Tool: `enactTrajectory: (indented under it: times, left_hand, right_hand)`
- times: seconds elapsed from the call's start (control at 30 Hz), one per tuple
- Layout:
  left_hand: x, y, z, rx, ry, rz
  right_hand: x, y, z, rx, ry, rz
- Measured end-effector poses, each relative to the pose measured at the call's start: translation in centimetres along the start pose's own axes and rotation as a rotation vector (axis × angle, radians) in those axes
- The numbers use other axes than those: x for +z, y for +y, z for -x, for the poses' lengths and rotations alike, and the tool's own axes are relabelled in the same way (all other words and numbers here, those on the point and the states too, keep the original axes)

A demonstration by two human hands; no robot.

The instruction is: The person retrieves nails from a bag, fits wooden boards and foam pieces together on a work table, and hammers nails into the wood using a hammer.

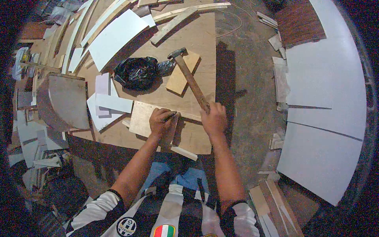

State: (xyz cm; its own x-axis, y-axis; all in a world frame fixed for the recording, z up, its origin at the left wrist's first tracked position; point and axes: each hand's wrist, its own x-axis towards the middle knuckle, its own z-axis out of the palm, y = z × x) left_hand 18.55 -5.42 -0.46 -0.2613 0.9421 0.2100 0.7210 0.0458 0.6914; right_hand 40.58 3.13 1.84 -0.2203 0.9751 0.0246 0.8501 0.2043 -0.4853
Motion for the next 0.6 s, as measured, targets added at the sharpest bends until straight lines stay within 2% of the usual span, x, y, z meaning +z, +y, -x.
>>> enactTrajectory:
  times: [0.23,0.3,0.4,0.5,0.6]
  left_hand:
    - [0.2,-0.5,0.4,0.007,-0.002,0.0]
    - [0.3,-0.7,0.5,0.007,0.009,0.005]
    - [0.3,-0.6,0.4,0.017,0.017,0.014]
    - [0.1,-0.4,0.4,-0.003,0.03,0.034]
    - [0.0,-0.4,0.3,-0.007,0.018,0.018]
  right_hand:
    - [3.9,-2.2,-3.7,-0.036,-0.031,0.046]
    - [4.5,-2.5,-4.3,0.05,-0.089,0.037]
    - [5.3,-2.1,-4.8,0.065,-0.119,0.037]
    - [5.9,-1.8,-4.5,0.031,-0.045,0.054]
    - [5.9,-1.8,-4.6,0.036,-0.066,0.071]
